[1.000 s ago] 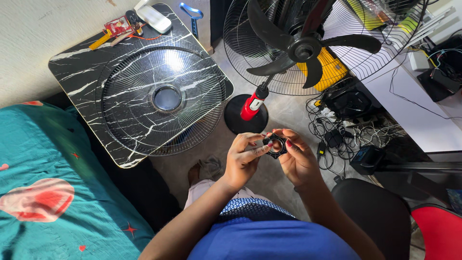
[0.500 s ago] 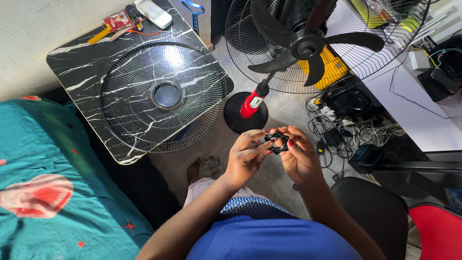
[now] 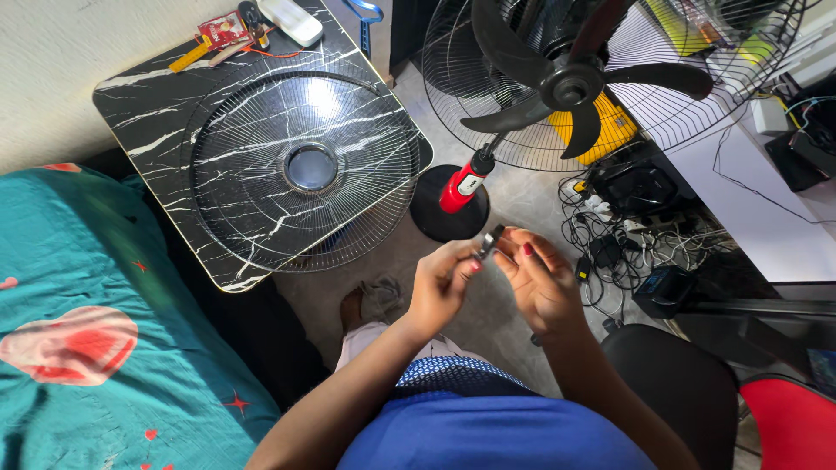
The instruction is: The person reassembles a standing electric fan by hand. They attach the rear cage to the fan head, secure the front cage, and tighten the central hub nut to lock the blades and cages in place.
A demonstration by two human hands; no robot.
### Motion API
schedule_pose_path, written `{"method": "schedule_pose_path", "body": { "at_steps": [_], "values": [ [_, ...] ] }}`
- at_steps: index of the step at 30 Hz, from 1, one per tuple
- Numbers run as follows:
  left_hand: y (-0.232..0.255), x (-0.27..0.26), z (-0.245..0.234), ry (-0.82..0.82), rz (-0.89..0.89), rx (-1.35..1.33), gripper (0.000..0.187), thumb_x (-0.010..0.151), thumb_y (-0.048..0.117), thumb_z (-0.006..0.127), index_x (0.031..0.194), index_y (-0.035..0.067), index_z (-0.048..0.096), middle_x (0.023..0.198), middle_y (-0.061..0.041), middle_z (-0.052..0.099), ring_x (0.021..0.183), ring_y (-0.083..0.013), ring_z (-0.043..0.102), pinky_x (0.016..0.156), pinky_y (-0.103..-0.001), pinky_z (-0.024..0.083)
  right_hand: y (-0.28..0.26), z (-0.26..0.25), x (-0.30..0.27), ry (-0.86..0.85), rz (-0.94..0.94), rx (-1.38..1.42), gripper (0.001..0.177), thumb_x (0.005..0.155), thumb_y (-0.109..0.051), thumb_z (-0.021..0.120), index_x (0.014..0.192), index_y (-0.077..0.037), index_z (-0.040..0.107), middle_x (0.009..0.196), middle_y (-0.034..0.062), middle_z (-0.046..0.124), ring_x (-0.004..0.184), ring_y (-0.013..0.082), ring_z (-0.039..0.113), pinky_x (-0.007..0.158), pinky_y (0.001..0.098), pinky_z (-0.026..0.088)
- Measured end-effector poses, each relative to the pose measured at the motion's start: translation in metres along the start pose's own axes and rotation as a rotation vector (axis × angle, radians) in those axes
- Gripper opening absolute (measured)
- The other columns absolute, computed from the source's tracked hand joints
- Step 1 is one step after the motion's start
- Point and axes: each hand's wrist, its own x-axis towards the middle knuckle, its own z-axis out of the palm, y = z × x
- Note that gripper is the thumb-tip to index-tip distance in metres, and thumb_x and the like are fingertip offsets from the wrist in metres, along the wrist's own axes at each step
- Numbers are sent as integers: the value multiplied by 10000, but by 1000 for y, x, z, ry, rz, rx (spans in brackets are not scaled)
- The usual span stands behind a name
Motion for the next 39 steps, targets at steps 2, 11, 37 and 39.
{"method": "schedule_pose_path", "body": {
  "at_steps": [2,11,37,39],
  "values": [
    [-11,1,-2,-34,-137,-253,257,1063,119,590,1269,-14,663,1079,-95,752,942,-149,701,862,-299,568,3,3,1,-61,-87,-237,252,1038,-8,558,1282,13,615,1342,153,627,1227,249,634,1054,412,523],
    [-28,11,-28,-82,-334,-583,296,1103,174,514,1249,-38,660,1032,-100,756,908,-151,729,861,-316,598,15,29,13,-60,-60,-438,276,1013,22,585,1286,61,604,1200,139,690,1101,183,658,963,318,532],
    [-98,69,-66,-230,-632,-440,267,980,129,681,1185,-43,685,993,-87,766,887,-148,733,800,-292,580,79,13,69,289,-8,-273,374,994,-55,633,1360,20,605,1074,63,700,988,134,655,943,304,533],
    [-103,67,-59,-220,-617,-477,270,988,148,671,1193,-28,671,1003,-80,761,900,-139,725,802,-291,576,74,3,72,221,12,-243,370,1015,-78,612,1371,20,600,1064,70,700,989,138,660,957,313,531]
  ]
}}
